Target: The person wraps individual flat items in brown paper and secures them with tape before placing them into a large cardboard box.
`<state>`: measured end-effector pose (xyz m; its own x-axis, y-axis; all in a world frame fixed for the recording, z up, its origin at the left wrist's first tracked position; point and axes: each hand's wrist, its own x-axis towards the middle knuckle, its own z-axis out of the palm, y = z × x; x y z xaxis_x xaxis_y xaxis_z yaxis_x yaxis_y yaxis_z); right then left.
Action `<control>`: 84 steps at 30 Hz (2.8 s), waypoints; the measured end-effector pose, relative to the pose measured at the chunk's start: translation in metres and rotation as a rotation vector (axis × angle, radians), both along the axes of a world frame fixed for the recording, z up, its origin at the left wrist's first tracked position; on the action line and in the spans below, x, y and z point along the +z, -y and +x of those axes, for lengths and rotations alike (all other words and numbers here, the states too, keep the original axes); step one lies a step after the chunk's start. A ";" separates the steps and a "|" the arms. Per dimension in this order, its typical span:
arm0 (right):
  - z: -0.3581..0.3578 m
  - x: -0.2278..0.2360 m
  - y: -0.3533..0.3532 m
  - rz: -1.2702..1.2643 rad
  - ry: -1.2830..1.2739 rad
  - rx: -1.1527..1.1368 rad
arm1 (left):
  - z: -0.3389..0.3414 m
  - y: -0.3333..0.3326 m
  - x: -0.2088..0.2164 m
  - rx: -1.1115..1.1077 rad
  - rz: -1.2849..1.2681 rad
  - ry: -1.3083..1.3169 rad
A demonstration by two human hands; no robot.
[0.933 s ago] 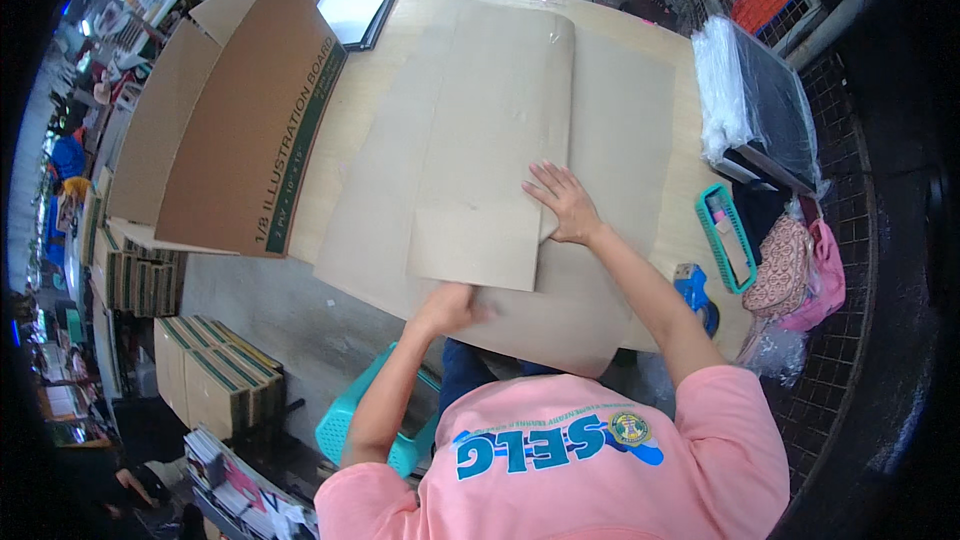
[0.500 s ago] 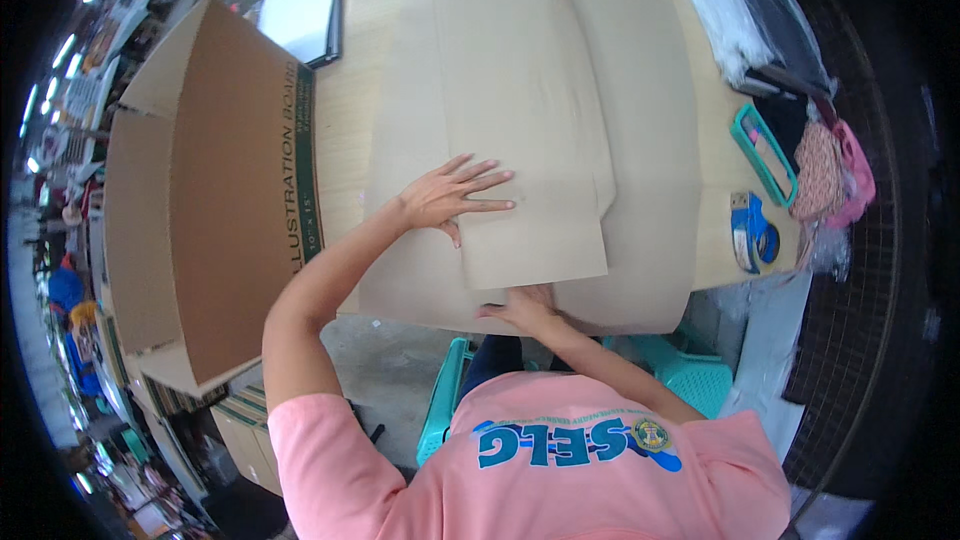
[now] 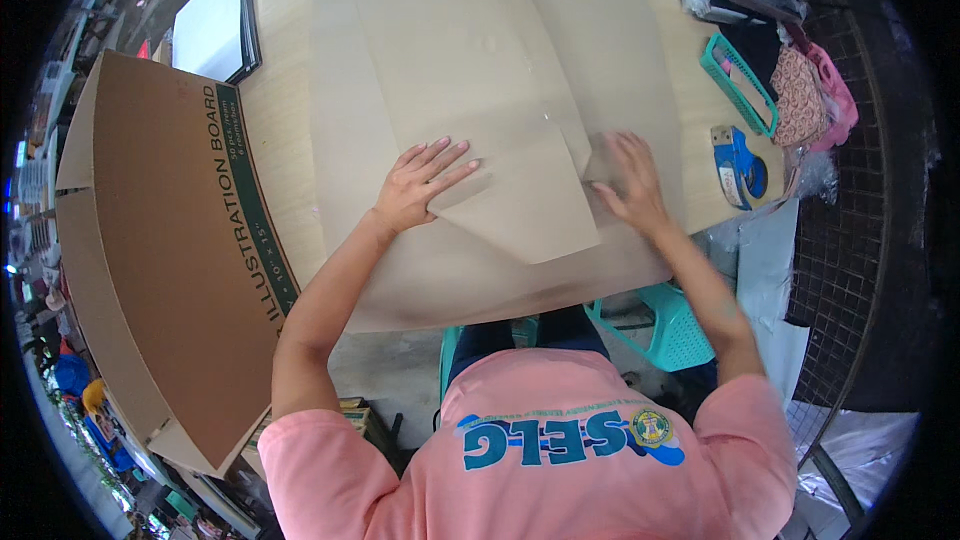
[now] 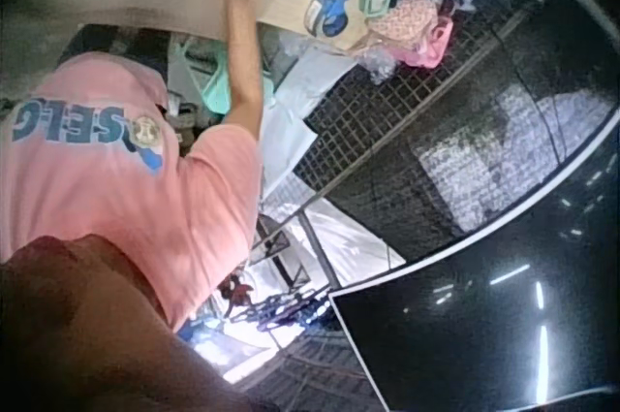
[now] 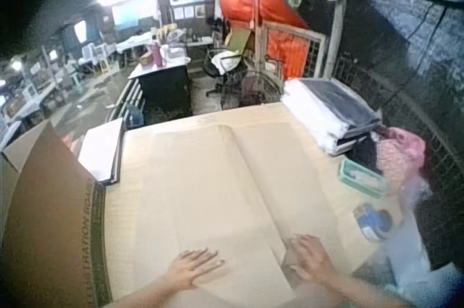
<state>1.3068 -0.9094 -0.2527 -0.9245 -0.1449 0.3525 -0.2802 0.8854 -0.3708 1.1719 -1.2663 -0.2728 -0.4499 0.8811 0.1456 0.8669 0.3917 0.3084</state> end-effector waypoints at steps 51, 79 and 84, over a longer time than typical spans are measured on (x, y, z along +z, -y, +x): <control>-0.100 0.001 0.102 0.354 0.466 0.194 | 0.070 -0.001 -0.011 0.465 0.018 0.027; -0.077 -0.036 0.039 -0.296 0.007 0.353 | 0.068 -0.044 0.043 0.822 -0.076 0.091; -0.040 -0.012 0.075 -0.451 0.082 0.258 | 0.079 0.019 0.029 0.606 0.051 -0.258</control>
